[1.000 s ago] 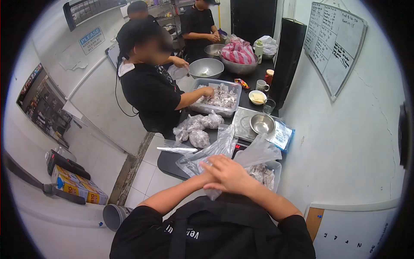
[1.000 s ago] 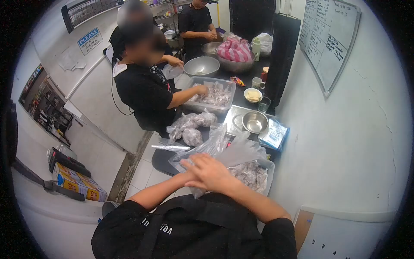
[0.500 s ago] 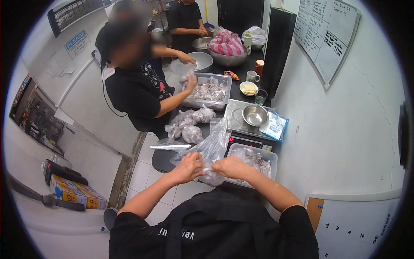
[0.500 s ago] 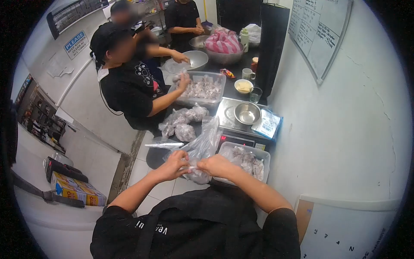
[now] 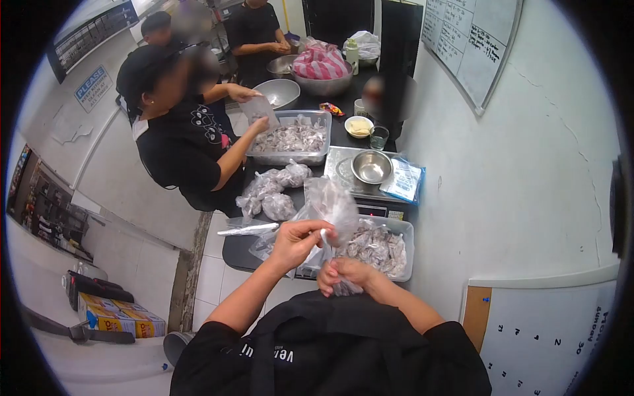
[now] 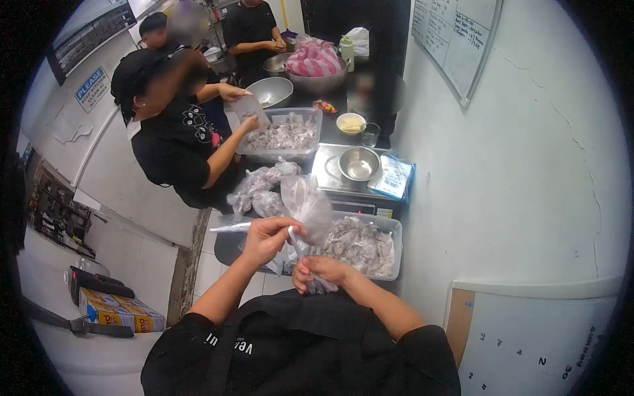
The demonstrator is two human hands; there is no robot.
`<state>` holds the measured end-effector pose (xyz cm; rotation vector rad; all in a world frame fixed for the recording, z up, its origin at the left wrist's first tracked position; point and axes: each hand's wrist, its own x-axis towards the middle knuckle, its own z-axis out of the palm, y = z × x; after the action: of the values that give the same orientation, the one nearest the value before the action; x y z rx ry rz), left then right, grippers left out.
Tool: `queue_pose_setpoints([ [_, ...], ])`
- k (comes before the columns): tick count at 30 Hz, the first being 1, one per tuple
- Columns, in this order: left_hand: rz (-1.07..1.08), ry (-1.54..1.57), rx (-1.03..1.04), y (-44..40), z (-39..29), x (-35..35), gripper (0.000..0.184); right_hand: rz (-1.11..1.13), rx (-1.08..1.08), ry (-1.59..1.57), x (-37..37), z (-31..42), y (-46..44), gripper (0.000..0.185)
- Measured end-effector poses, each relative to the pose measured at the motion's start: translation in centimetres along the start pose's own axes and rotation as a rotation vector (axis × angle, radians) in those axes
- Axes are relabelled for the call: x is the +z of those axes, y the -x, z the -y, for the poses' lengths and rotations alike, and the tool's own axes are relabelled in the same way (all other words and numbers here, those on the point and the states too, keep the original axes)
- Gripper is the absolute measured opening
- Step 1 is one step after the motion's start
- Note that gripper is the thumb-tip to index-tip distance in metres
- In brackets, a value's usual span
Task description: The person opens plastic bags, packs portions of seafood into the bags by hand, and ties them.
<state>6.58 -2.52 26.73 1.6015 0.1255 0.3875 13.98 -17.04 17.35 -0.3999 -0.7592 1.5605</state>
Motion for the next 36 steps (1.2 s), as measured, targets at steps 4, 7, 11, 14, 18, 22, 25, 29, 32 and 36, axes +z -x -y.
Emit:
queue_pose_setpoints([
  [4,0.299,-0.033,0.027,0.0,-3.0,0.4,0.013,-0.143,-0.064,0.129,-2.5,2.3,-0.3,0.028],
  [7,0.295,0.122,0.014,0.2,-0.7,0.0,0.015,-0.238,0.049,0.575,-6.5,6.3,1.4,0.019],
  [11,0.337,-0.192,-0.040,1.4,3.8,0.1,0.018,-0.287,0.240,1.227,-8.4,9.9,2.6,0.014],
  [14,0.218,-0.315,-0.089,2.2,9.2,-1.4,0.016,-0.446,0.259,1.429,-5.7,7.4,2.5,0.019],
  [18,0.065,-0.543,0.032,3.3,13.1,-2.9,0.018,-0.435,0.012,1.897,-5.7,3.1,1.4,0.019],
  [22,-0.059,-0.453,-0.060,2.8,14.5,-3.2,0.018,-0.415,-0.031,2.038,-5.9,2.7,0.7,0.017],
  [25,-0.066,-0.474,-0.082,1.9,13.9,-2.5,0.018,-0.455,-0.034,2.119,-4.3,3.2,0.7,0.017],
  [29,-0.102,-0.464,-0.108,1.1,13.9,-1.7,0.016,-0.374,0.154,2.164,-3.1,3.6,1.1,0.018],
  [32,-0.113,-0.227,-0.287,0.9,16.0,-0.7,0.015,-0.369,0.337,2.027,-3.0,1.0,1.8,0.023],
  [36,-0.251,-0.232,-0.220,1.4,16.0,1.0,0.015,-0.318,0.355,1.952,-1.7,0.1,1.1,0.024],
])
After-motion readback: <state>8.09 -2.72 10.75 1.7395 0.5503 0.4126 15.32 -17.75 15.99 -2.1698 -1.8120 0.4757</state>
